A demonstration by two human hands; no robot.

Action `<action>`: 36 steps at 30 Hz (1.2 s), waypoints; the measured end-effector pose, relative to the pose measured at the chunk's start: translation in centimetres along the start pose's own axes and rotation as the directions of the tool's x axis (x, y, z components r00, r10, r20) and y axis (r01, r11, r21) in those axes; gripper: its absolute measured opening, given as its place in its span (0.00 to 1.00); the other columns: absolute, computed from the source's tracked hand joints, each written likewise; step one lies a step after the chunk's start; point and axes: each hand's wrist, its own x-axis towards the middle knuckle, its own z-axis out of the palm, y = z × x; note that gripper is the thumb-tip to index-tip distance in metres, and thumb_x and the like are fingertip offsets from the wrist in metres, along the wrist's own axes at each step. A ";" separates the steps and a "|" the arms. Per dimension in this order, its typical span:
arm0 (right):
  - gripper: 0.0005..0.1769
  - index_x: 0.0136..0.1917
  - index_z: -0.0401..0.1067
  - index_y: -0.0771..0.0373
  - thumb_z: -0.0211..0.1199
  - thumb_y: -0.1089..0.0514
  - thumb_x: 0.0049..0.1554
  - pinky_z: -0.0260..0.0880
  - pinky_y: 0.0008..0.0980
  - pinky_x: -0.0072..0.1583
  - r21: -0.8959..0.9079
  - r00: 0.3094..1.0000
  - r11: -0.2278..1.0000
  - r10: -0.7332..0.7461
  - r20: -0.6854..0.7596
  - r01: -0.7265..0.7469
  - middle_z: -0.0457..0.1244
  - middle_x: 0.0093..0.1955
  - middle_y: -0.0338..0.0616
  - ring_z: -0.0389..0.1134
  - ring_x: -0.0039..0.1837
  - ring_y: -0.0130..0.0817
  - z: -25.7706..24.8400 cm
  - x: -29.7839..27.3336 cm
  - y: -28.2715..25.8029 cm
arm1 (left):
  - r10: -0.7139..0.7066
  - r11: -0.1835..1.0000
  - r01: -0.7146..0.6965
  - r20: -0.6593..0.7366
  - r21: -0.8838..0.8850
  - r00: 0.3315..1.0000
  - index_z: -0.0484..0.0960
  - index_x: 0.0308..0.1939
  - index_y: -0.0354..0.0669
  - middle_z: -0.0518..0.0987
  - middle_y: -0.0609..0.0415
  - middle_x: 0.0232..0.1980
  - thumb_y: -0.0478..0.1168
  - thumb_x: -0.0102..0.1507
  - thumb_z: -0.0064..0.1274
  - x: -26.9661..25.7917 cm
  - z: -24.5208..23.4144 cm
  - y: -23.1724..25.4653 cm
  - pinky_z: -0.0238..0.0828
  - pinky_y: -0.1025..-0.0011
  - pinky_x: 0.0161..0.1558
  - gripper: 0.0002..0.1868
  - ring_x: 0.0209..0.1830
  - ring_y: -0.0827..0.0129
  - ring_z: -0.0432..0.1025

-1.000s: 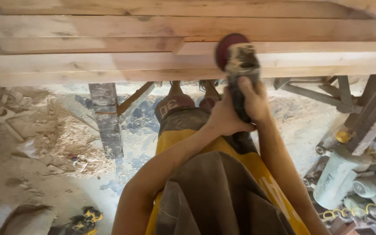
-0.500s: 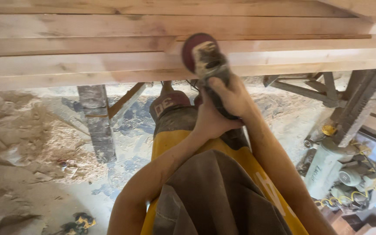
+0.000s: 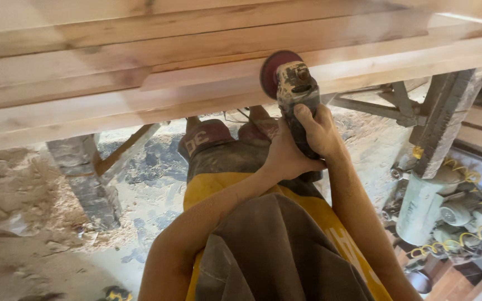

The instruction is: The person sands the underside of long wooden beams using a handheld power sander, moving the sander along the length of the wood while holding onto other beams for stability.

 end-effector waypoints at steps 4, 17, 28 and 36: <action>0.29 0.58 0.74 0.71 0.58 0.41 0.61 0.72 0.32 0.53 0.013 1.000 1.000 -0.012 0.018 0.012 0.70 0.50 0.46 0.70 0.51 0.30 -4.7 0.3 0.7 | -0.014 0.999 0.014 0.012 0.036 1.000 0.48 0.73 0.32 0.72 0.38 0.67 0.51 0.39 0.77 2.1 4.5 0.0 0.70 0.56 0.65 0.70 0.67 0.48 0.71; 0.22 0.59 0.74 0.72 0.55 0.49 0.70 0.72 0.31 0.51 0.332 0.985 0.941 -0.004 -0.175 0.063 0.69 0.52 0.46 0.70 0.50 0.33 -12.7 1.8 6.5 | -0.225 0.936 0.147 0.222 0.319 0.949 0.43 0.71 0.26 0.81 0.33 0.49 0.57 0.34 0.75 8.0 10.4 0.7 0.79 0.58 0.52 0.75 0.47 0.42 0.79; 0.24 0.58 0.75 0.72 0.56 0.46 0.66 0.71 0.32 0.54 -0.029 0.988 0.989 -0.146 0.047 0.147 0.70 0.51 0.45 0.69 0.52 0.30 4.1 1.5 0.3 | -0.106 0.982 0.109 -0.029 0.152 0.994 0.49 0.67 0.25 0.80 0.32 0.53 0.56 0.37 0.76 -0.9 -5.0 -0.2 0.77 0.56 0.55 0.69 0.53 0.41 0.78; 0.25 0.63 0.72 0.70 0.56 0.47 0.64 0.70 0.34 0.59 -0.050 0.946 0.974 -0.201 0.253 0.220 0.69 0.55 0.45 0.68 0.56 0.33 13.0 2.0 -4.2 | -0.064 0.994 0.080 -0.212 0.068 0.975 0.45 0.73 0.31 0.80 0.36 0.59 0.55 0.39 0.76 -5.1 -11.8 -0.1 0.76 0.58 0.57 0.72 0.57 0.47 0.78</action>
